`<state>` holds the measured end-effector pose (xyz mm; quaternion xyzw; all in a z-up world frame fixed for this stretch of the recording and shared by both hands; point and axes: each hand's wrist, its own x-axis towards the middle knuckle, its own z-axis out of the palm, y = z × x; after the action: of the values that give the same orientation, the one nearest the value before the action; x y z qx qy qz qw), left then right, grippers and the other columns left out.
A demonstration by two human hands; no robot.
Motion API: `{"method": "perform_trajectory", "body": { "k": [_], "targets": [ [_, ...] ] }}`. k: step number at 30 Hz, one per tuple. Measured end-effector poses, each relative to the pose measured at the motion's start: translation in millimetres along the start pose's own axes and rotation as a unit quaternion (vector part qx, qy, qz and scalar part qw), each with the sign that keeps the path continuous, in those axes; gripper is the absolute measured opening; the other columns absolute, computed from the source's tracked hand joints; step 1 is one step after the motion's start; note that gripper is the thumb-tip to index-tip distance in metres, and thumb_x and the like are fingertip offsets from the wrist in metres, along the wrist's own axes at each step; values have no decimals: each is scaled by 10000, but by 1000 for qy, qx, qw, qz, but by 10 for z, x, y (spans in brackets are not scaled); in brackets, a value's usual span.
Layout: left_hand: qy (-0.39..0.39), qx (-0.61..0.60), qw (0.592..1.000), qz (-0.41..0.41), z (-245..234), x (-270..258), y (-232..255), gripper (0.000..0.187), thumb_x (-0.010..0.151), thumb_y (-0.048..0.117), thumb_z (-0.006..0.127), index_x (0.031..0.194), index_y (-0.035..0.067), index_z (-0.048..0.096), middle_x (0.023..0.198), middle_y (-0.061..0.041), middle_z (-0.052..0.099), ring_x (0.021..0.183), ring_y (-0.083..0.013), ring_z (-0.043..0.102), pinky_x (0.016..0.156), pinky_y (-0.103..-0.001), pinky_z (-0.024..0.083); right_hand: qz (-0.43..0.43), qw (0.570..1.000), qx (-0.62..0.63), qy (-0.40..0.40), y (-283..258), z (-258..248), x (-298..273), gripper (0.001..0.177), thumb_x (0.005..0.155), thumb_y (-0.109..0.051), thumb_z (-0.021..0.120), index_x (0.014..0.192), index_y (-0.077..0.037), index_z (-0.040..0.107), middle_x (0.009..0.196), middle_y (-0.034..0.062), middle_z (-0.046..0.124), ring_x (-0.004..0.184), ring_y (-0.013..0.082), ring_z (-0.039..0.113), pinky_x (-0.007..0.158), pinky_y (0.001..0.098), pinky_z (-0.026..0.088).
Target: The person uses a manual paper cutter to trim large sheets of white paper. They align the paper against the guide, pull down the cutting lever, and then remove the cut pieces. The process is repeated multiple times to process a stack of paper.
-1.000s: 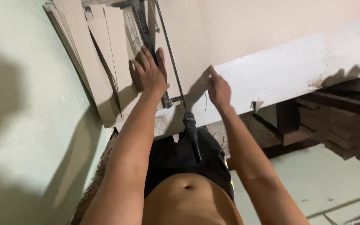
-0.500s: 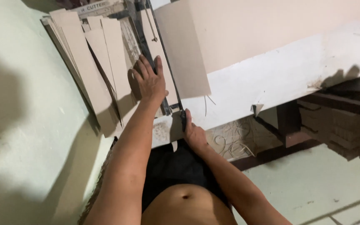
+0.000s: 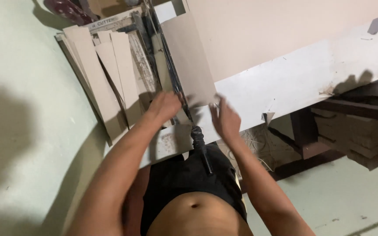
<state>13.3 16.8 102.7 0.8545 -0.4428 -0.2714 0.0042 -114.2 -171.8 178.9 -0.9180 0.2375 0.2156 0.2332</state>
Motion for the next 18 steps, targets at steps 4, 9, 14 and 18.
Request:
{"method": "perform_trajectory", "body": {
  "k": [4,9,14,18],
  "targets": [
    [7,72,986,149,197,-441,-185,156,912,231,623,778,248,702,771,16,696,741,-191,658,668,-374,490,59,980,189,4,153,194,570,554,1004,-275,563,1484,-218,292,1235,206,666,1141,455,663,958,580,540],
    [-137,131,980,60,-349,-786,-642,166,861,80,716,963,196,777,1128,-70,738,918,-258,690,747,-421,510,21,913,407,-30,557,167,533,479,1040,-82,485,1502,-205,460,1242,275,681,1177,475,650,998,543,540],
    [13,71,997,-2,-704,-583,-546,324,894,108,723,1199,153,626,1304,-182,500,1071,-356,563,867,-482,410,50,921,387,-12,627,563,280,523,1042,-29,504,1544,-170,464,1181,275,675,1064,478,690,851,557,604],
    [54,-2,995,-83,-451,-155,-324,436,937,209,742,1343,181,587,1261,-194,554,1127,-357,545,912,-504,377,11,969,243,37,341,758,618,632,936,37,622,1509,-189,481,1238,239,688,1141,471,658,969,612,552]
  ]
}}
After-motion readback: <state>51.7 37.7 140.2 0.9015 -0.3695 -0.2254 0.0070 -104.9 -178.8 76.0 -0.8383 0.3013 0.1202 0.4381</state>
